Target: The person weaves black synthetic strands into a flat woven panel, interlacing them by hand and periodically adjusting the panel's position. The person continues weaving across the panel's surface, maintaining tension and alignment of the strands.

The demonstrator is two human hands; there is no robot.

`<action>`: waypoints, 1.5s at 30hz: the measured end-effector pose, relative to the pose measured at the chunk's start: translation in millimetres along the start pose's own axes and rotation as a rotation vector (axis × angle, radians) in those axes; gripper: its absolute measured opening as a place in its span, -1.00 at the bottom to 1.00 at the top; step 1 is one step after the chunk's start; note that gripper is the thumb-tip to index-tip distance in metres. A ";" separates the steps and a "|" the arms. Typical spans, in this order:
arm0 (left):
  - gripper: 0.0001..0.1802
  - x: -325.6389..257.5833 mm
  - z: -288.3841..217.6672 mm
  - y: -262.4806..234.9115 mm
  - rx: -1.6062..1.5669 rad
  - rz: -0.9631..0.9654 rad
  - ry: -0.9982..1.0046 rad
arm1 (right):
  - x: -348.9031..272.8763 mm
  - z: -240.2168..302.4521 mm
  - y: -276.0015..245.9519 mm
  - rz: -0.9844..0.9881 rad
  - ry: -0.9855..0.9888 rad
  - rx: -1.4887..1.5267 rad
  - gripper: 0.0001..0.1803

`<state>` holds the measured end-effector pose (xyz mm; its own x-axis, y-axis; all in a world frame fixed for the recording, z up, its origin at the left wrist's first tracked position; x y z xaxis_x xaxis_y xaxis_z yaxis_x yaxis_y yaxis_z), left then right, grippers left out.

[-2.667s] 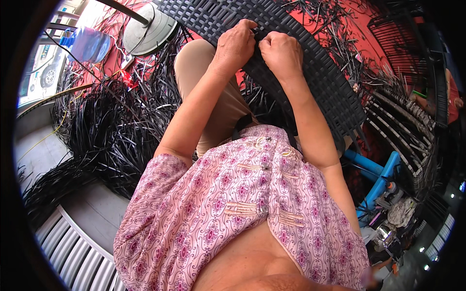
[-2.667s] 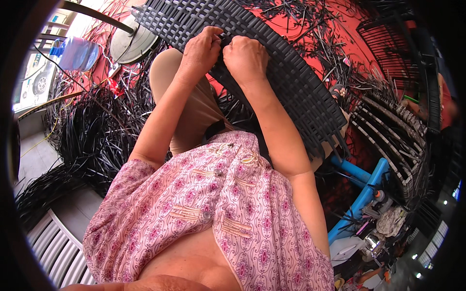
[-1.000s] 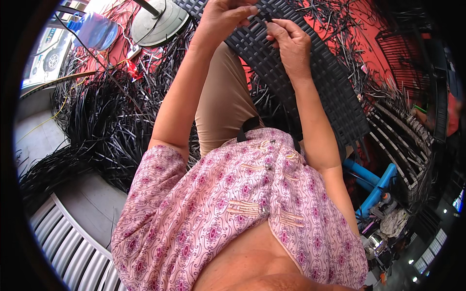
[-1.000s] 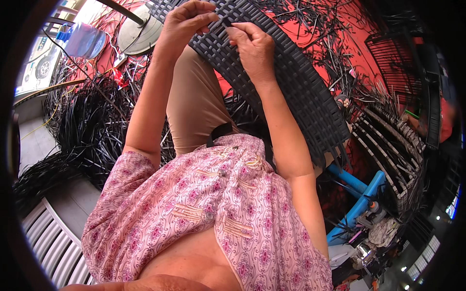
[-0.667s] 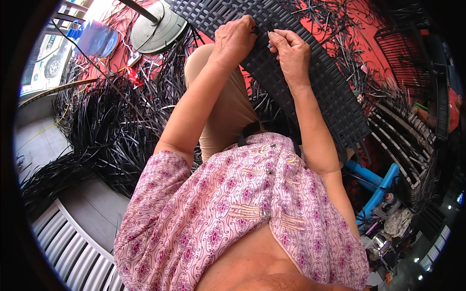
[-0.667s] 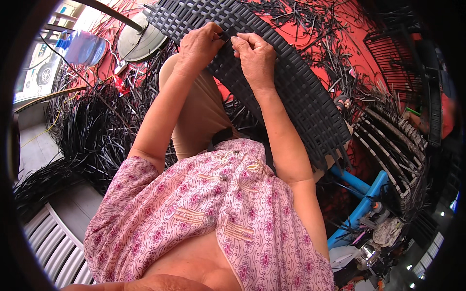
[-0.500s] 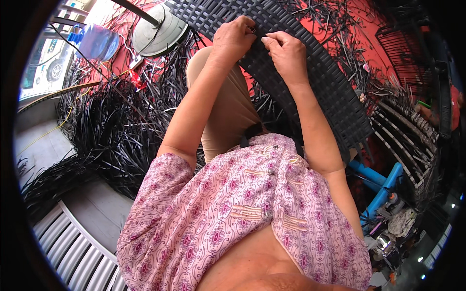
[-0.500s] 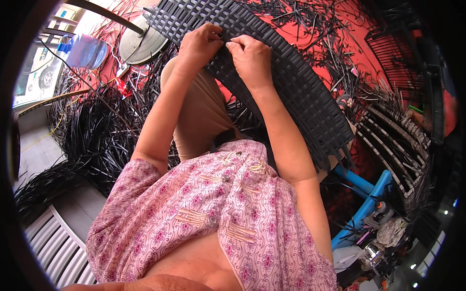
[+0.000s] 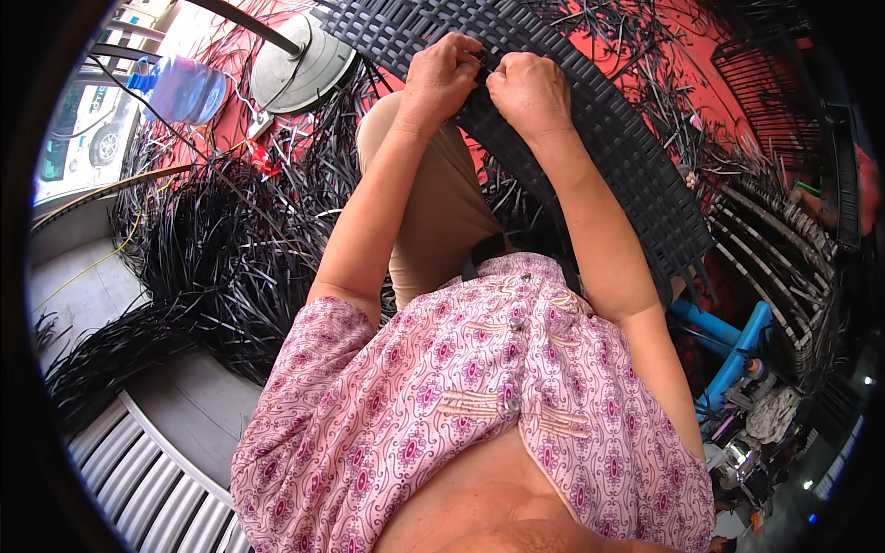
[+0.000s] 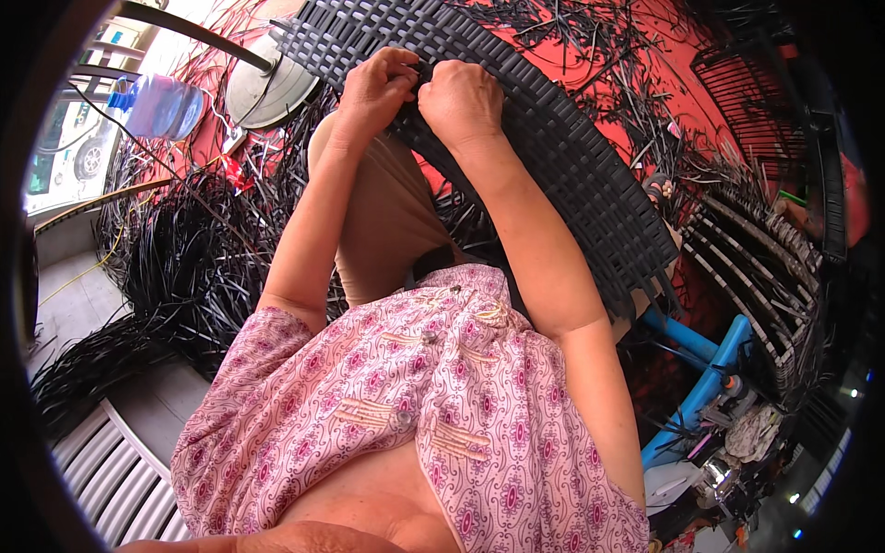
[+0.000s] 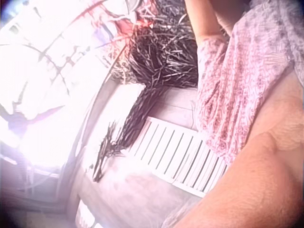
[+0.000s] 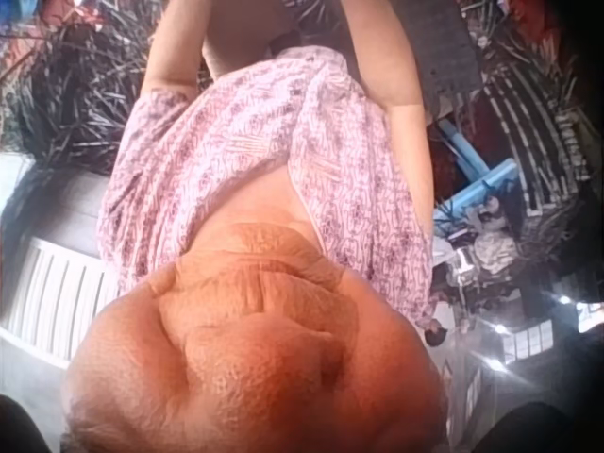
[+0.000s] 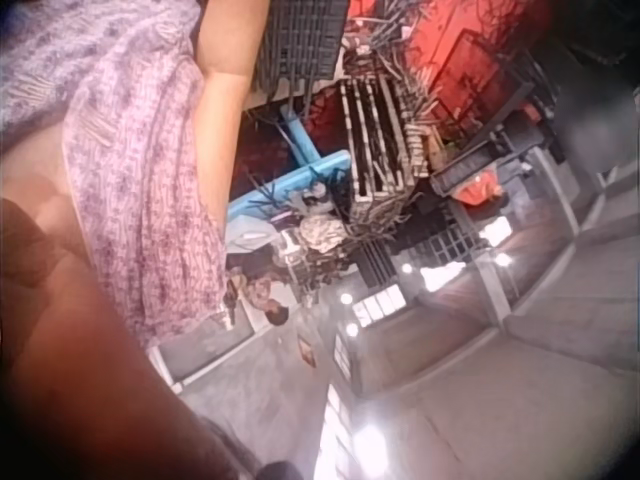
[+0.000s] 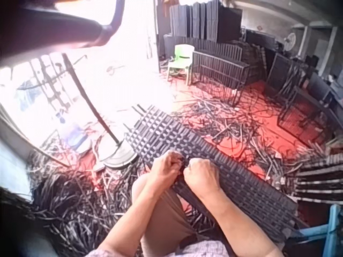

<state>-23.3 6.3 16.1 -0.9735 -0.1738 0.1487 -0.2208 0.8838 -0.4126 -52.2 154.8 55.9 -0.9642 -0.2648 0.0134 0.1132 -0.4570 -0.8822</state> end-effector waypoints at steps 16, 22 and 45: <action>-0.72 1.1 14.2 -8.3 -0.276 -0.037 0.005 | -5.0 13.1 17.9 -0.154 -0.094 -0.126 -0.80; -0.70 5.8 22.1 -12.5 -0.346 -0.055 -0.071 | -14.1 7.8 16.2 -0.147 -0.115 0.066 -0.81; -0.82 23.7 -24.3 -70.5 -0.531 0.053 0.006 | 14.9 12.6 2.9 0.100 -0.196 0.936 -0.78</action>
Point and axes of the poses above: each hand's wrist, its own x-axis towards the middle knuckle, its own y-axis out of the palm, z = x × y, the point moved 1 cm from there along x, towards the middle knuckle, and after that the axes turned 6 degrees about y, right-handed, at the moved point
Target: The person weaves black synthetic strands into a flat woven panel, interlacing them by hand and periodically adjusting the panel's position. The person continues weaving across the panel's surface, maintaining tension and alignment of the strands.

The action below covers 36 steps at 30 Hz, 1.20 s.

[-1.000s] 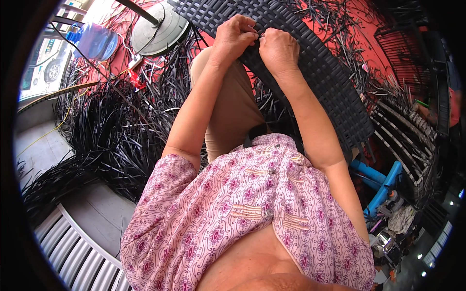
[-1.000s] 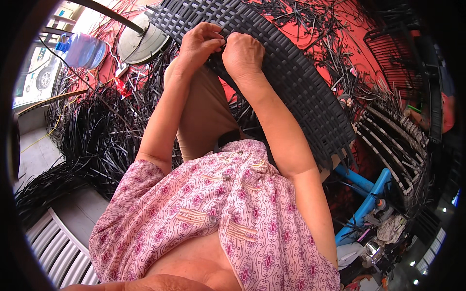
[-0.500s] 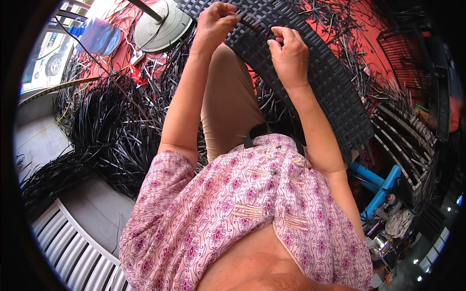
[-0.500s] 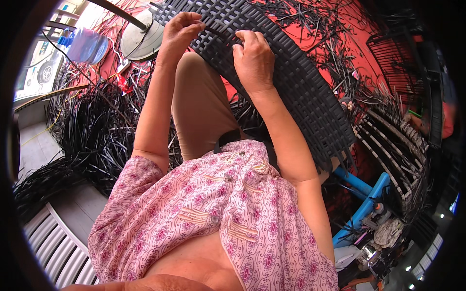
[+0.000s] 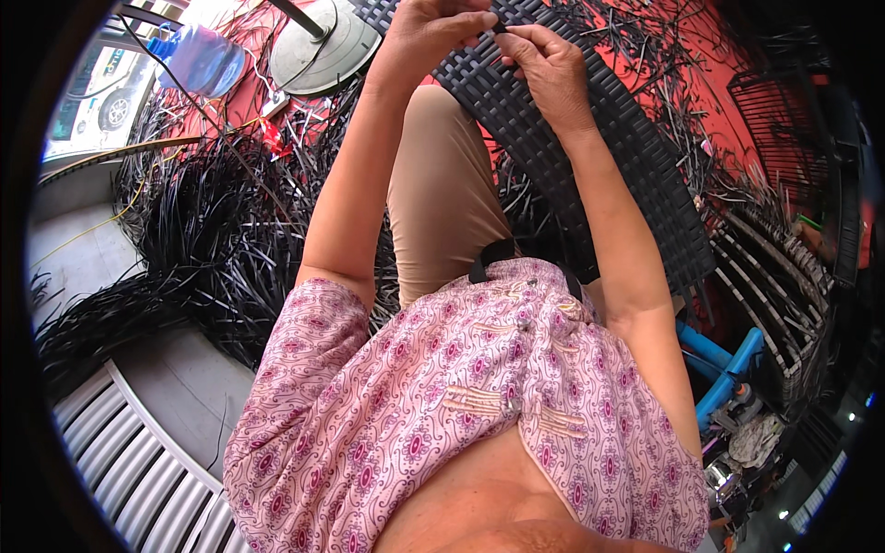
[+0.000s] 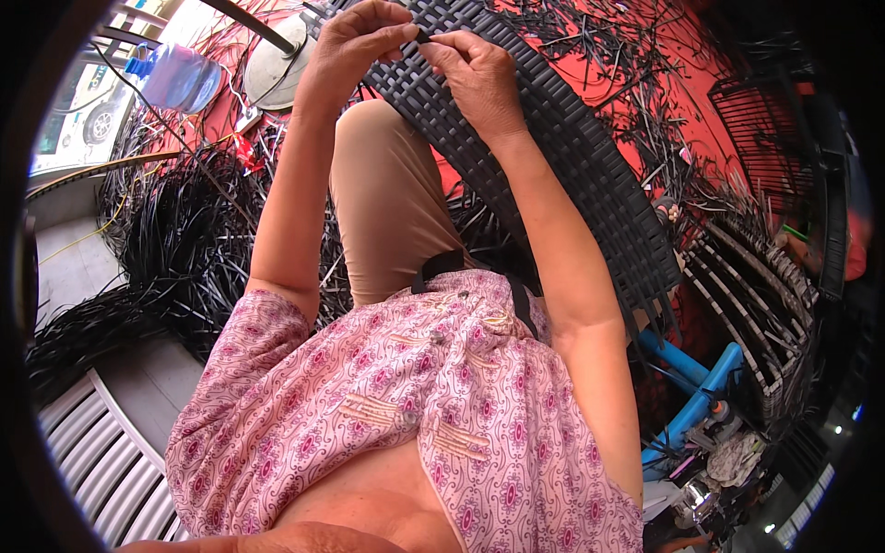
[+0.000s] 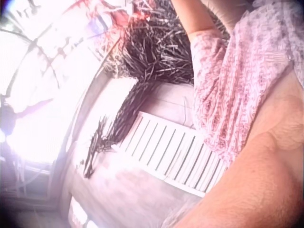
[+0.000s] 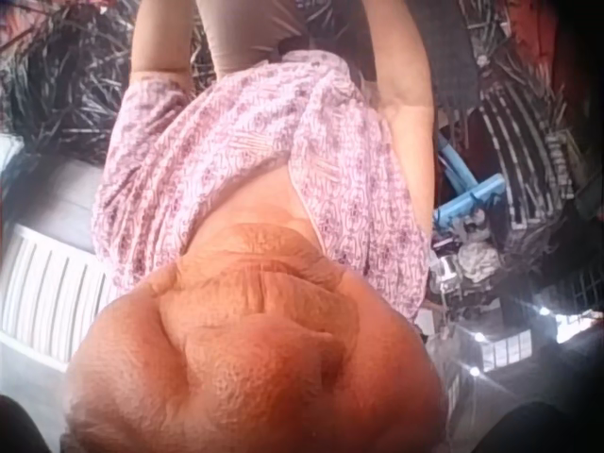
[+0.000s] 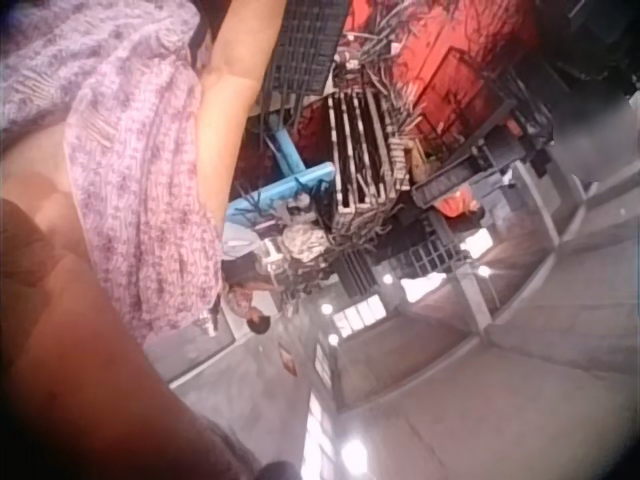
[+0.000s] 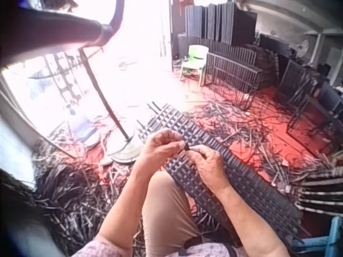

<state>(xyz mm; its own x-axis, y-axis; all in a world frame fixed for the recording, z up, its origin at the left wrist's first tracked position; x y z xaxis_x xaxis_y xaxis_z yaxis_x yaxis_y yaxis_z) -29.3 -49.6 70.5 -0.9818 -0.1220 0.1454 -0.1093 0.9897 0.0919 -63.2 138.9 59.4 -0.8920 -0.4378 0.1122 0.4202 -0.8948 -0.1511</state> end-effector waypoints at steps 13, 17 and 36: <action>-0.70 -1.1 43.6 20.5 1.134 -0.123 0.184 | -7.4 -19.3 -6.4 -0.110 0.134 0.002 -0.75; -0.70 -3.6 46.5 17.1 1.081 -0.125 0.204 | -3.4 -20.2 -7.9 -0.030 0.096 -0.020 -0.73; -0.68 -5.0 62.8 16.0 0.909 -0.249 0.197 | 36.9 -14.9 19.2 -0.042 0.004 -0.871 -0.78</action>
<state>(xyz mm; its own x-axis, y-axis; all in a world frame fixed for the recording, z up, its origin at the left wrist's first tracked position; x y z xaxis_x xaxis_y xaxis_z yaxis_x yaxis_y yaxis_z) -35.9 -28.4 9.4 -0.8797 -0.2647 0.3951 -0.4707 0.6032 -0.6439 -90.6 106.9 46.0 -0.9053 -0.4041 0.1311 0.1117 -0.5242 -0.8442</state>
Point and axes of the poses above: each hand's wrist, its own x-axis towards the middle knuckle, its own y-axis out of the palm, z = x × y, the point moved 1 cm from there along x, towards the middle knuckle, and after that the axes turned 6 degrees about y, right-handed, at the moved point
